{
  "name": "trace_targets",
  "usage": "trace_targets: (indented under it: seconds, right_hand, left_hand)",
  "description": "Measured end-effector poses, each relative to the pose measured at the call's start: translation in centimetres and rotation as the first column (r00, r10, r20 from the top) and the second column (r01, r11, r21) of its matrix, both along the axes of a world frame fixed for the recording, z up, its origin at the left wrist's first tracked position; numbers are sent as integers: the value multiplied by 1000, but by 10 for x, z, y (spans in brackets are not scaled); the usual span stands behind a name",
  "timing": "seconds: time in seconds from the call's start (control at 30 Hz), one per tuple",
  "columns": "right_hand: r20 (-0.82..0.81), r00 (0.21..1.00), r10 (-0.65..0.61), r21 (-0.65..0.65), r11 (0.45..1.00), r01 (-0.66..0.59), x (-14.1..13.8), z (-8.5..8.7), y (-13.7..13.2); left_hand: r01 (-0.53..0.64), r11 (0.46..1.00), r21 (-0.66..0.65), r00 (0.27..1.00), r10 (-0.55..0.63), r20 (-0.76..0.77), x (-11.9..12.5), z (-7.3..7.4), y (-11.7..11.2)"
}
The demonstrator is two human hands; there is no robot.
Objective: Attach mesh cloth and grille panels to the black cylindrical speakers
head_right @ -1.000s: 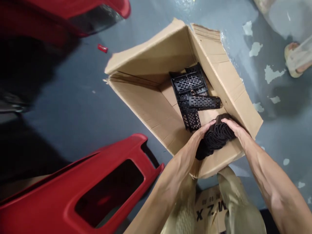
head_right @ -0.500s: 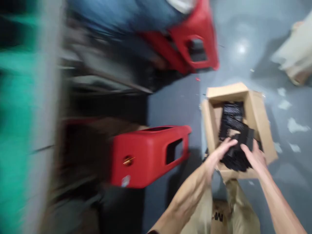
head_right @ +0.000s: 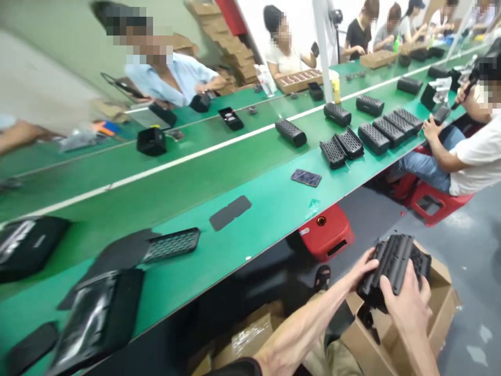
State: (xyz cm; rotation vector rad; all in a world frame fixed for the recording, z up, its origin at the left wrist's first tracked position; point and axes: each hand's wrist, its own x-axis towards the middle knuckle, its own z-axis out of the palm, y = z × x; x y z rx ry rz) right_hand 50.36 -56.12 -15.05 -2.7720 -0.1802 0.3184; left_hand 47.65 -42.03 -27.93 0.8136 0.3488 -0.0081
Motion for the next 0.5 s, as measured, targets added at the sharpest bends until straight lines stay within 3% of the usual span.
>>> trace_targets:
  seconds: [0.1,0.23,0.33,0.5]
  right_hand:
    - [170,959,229,9,972,-234,17,36,77]
    - [305,816,491,-47,863,-502,45,64,182]
    - [340,704,624,-116,770,-627,71,73,257]
    - [350,553,756,-217,640,-737,119,73,368]
  left_hand:
    - [-188,976,-113,980,194,45,9,27,69]
    - [-370,909,-191,916,392,90,22,43,166]
    - [-480,851,-211,855,508,102,40,46,236]
    - [-706,683,-187,688,724,51,86,50,336]
